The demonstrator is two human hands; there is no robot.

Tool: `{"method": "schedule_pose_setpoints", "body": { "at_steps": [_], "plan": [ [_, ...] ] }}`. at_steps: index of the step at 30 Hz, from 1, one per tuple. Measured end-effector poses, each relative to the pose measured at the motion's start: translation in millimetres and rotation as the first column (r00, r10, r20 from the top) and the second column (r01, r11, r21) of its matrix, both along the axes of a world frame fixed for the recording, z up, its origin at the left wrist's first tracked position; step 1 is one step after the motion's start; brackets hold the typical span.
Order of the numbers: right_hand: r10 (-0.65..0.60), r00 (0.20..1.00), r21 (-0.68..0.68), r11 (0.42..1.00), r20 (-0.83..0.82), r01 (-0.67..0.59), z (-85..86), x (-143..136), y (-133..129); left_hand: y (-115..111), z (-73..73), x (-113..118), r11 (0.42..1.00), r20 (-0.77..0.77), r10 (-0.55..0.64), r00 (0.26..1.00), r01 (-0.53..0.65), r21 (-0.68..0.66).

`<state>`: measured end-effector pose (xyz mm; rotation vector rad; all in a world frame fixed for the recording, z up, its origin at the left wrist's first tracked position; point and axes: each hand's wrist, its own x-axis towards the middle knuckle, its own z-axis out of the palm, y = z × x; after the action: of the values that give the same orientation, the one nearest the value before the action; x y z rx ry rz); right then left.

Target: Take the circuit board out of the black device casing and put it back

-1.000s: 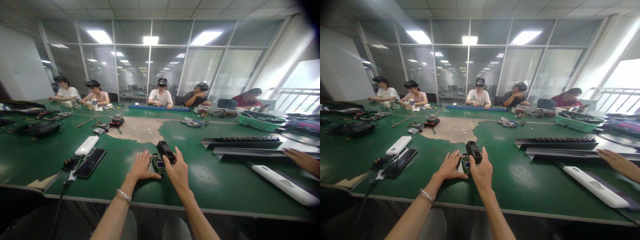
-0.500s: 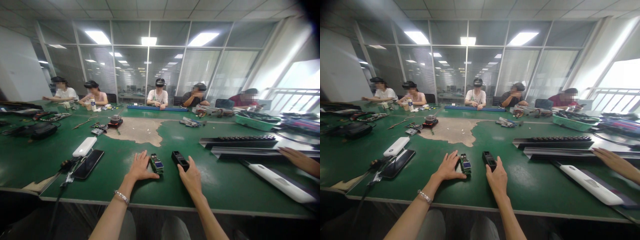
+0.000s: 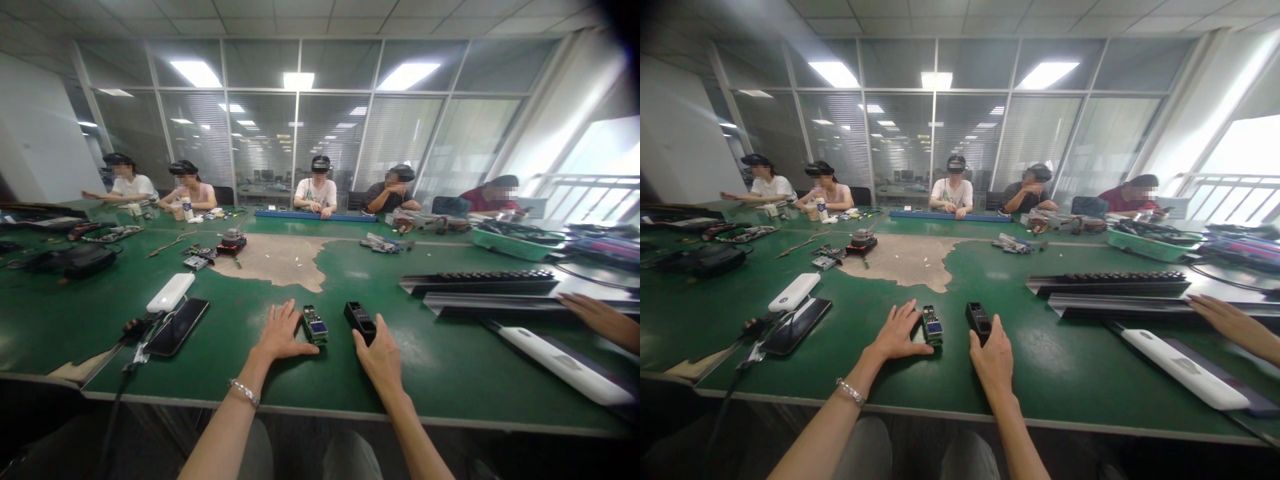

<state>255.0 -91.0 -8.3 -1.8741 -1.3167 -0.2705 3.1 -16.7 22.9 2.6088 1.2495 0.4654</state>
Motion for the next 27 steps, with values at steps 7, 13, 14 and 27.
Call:
{"method": "schedule_pose_setpoints", "body": {
  "at_steps": [7, 13, 14, 27],
  "plan": [
    [0.040, 0.991, -0.018, 0.999, -0.127, -0.043, 33.0, -29.0, -6.9, -1.5, 1.8, 0.9, 1.000, -0.011, 0.009, 1.000, -0.009, -0.007],
    [0.189, 0.962, 0.069, 0.982, -0.198, -0.178, 65.1, -70.1, -7.6, -2.0, 0.0, 1.4, 1.000, 0.002, 0.014, 1.000, -0.014, 0.011],
    [0.204, 0.959, 0.069, 0.979, -0.196, -0.194, 67.5, -75.7, -7.0, -1.8, -0.4, 1.3, 1.000, 0.006, 0.014, 1.000, -0.014, 0.010],
    [0.254, 0.967, 0.006, 0.967, -0.007, -0.254, 49.6, -108.3, -6.2, -0.3, -3.2, -0.6, 1.000, 0.020, 0.011, 1.000, -0.011, 0.002]
  ]
}}
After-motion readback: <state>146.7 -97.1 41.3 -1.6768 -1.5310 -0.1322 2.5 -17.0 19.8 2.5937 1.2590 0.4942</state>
